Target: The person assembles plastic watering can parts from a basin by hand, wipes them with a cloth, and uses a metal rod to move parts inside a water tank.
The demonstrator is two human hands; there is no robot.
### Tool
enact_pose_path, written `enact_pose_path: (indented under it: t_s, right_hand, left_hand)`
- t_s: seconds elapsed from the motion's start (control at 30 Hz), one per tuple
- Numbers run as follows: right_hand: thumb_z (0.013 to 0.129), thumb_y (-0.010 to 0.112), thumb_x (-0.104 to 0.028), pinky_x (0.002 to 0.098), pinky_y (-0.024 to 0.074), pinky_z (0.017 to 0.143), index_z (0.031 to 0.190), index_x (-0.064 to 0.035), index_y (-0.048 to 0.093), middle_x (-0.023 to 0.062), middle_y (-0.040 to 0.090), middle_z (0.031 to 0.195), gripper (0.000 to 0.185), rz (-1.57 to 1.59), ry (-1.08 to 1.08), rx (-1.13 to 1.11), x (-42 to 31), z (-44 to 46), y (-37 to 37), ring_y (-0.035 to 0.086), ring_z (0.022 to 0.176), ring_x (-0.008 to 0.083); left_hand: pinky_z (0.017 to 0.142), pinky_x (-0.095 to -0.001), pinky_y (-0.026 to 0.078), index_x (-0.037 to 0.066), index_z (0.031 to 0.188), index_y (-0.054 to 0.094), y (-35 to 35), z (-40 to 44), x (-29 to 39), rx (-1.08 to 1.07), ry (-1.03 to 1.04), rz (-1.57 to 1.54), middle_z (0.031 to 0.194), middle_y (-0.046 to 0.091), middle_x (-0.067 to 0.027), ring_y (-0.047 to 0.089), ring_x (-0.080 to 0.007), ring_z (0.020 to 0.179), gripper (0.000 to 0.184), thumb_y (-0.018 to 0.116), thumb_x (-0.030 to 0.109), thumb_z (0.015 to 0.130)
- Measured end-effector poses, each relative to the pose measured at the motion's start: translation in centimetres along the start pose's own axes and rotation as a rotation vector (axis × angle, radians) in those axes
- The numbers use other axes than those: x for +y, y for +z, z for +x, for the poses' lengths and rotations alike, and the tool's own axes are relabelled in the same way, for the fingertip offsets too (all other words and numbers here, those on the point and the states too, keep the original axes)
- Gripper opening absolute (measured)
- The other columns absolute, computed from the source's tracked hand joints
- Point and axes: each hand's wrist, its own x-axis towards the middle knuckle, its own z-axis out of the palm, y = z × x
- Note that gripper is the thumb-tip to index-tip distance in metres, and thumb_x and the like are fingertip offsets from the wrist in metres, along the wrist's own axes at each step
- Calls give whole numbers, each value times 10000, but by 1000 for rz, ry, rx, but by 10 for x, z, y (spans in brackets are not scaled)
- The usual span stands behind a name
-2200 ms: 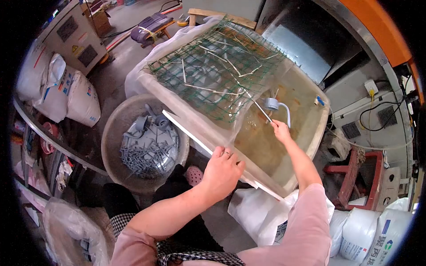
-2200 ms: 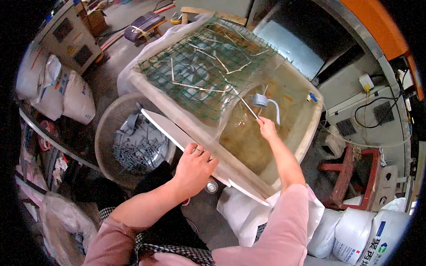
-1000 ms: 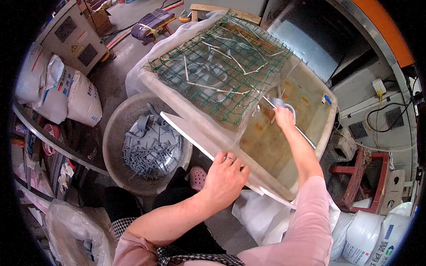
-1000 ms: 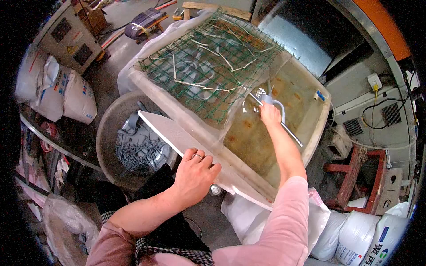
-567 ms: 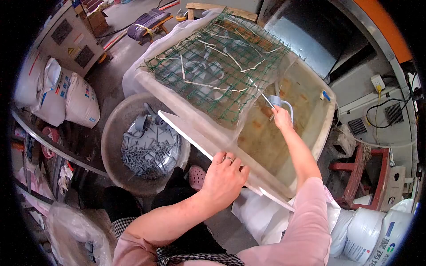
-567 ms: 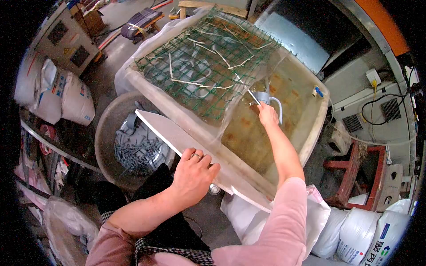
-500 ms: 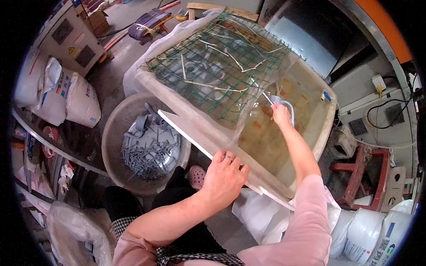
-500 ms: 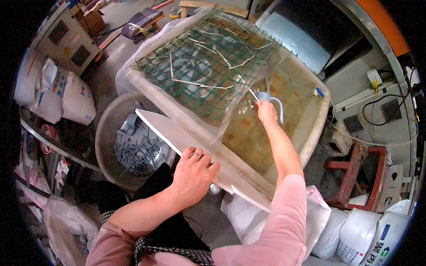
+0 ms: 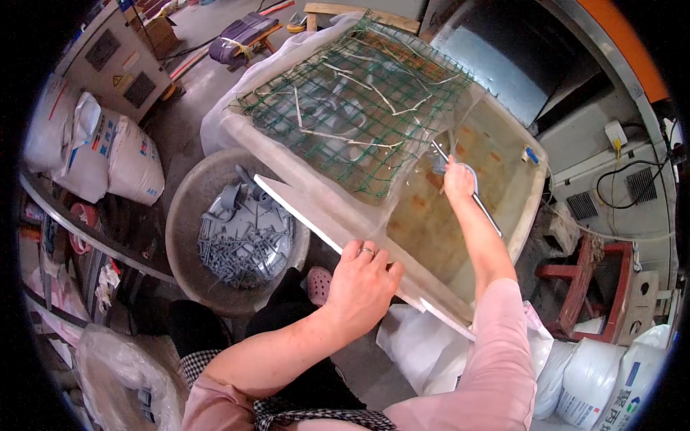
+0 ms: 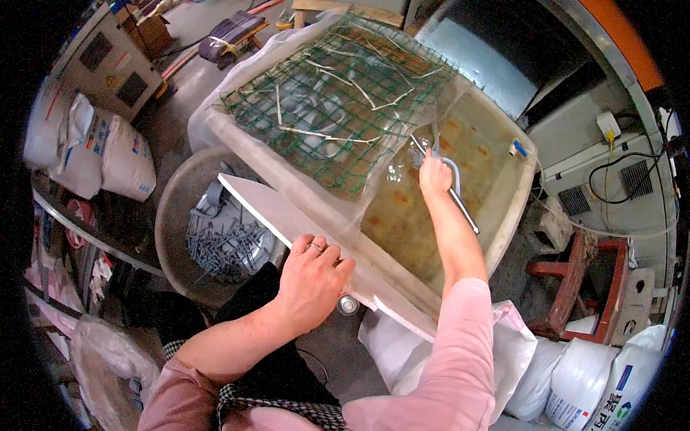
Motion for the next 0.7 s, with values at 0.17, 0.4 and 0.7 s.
enact_pose_path:
  t_s: [0.17, 0.4, 0.7]
  right_hand:
    - [924, 454, -285, 424, 518, 686, 1249, -195, 520, 143, 619, 873, 344, -175, -112, 208, 20, 3, 14, 643, 784, 316]
    - [914, 469, -244, 426, 522, 712, 1232, -184, 547, 166, 622, 929, 333, -157, -71, 142, 16, 10, 4, 648, 827, 319]
    - [911, 485, -285, 467, 486, 783, 1246, -205, 543, 166, 641, 999, 350, 34, -14, 4, 19, -6, 0, 615, 936, 349]
  left_hand:
    - [840, -380, 373, 81, 764, 576, 0, 1, -2, 24, 29, 12, 742, 522, -71, 540, -252, 821, 115, 598, 133, 664]
    - [835, -378, 374, 81, 753, 576, 0, 1, -2, 31, 25, 6, 736, 521, -72, 541, -249, 815, 102, 593, 124, 662]
    - [828, -376, 374, 76, 751, 584, -1, 2, -2, 23, 27, 12, 718, 516, -74, 540, -250, 811, 93, 581, 119, 669]
